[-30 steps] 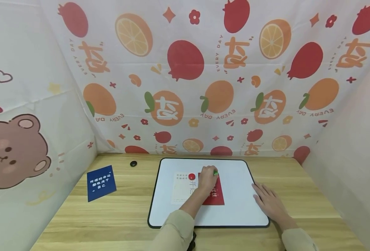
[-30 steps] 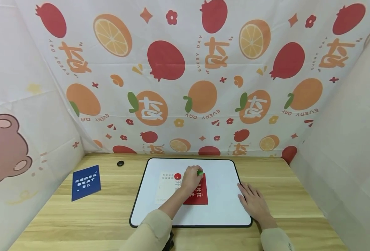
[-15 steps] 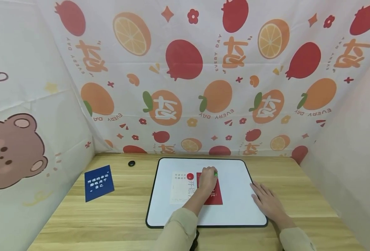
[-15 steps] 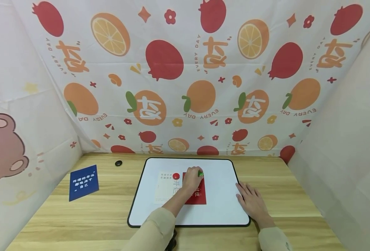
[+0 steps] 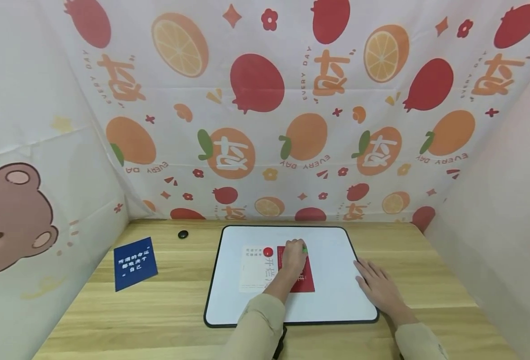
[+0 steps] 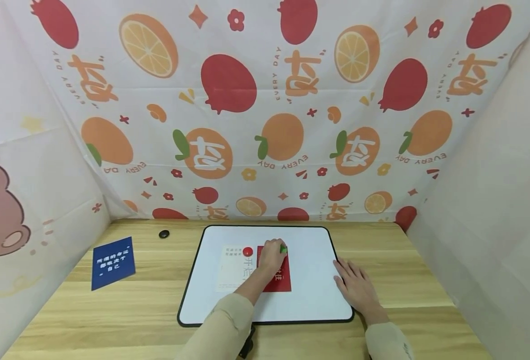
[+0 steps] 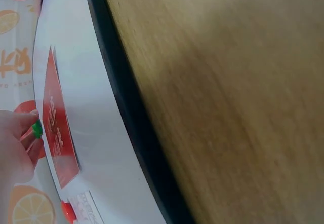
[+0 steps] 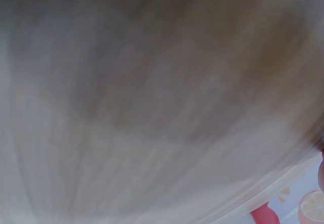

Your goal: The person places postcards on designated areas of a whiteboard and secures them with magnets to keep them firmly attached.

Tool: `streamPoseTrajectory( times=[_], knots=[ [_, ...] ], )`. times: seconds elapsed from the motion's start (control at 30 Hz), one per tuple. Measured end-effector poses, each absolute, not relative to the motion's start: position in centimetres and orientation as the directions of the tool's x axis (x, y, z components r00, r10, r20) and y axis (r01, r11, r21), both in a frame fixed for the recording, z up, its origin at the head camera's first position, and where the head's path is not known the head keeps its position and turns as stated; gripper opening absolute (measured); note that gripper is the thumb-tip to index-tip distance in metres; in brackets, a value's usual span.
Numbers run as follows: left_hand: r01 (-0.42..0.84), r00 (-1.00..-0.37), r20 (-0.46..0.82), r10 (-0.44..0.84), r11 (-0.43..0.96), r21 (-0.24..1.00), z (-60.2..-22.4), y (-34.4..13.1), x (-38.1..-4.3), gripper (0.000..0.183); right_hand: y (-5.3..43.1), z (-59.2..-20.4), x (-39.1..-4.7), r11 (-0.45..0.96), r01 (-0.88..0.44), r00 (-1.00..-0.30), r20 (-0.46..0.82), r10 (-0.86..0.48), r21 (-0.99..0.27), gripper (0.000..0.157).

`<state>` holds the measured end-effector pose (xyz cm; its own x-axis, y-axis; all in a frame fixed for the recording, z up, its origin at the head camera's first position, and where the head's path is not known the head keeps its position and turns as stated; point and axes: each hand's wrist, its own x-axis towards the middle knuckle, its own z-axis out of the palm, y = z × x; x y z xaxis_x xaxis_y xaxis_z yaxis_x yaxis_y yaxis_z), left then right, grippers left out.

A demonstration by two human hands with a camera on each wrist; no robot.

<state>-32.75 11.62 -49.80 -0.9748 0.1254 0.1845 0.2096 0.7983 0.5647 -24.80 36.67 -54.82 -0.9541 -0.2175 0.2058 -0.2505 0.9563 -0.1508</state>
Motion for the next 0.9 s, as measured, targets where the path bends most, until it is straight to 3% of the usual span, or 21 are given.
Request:
streamPoseTrajectory(
  times=[0.67, 0.9],
  knots=[
    [0.212, -0.976, 0.165, 0.139, 0.763, 0.611, -50.5, 10.7, -32.8, 0.018, 36.4, -54.7, -24.9, 0.960, -0.248, -0.954, 0.205, -0.218, -0.130, 0.050],
    [0.191, -0.981, 0.152, 0.117, 0.683, 0.705, -49.8, 10.3, -32.4, 0.021, 36.7, -54.9, -24.9, 0.960, -0.251, -0.953, 0.204, -0.223, -0.123, 0.050]
  ],
)
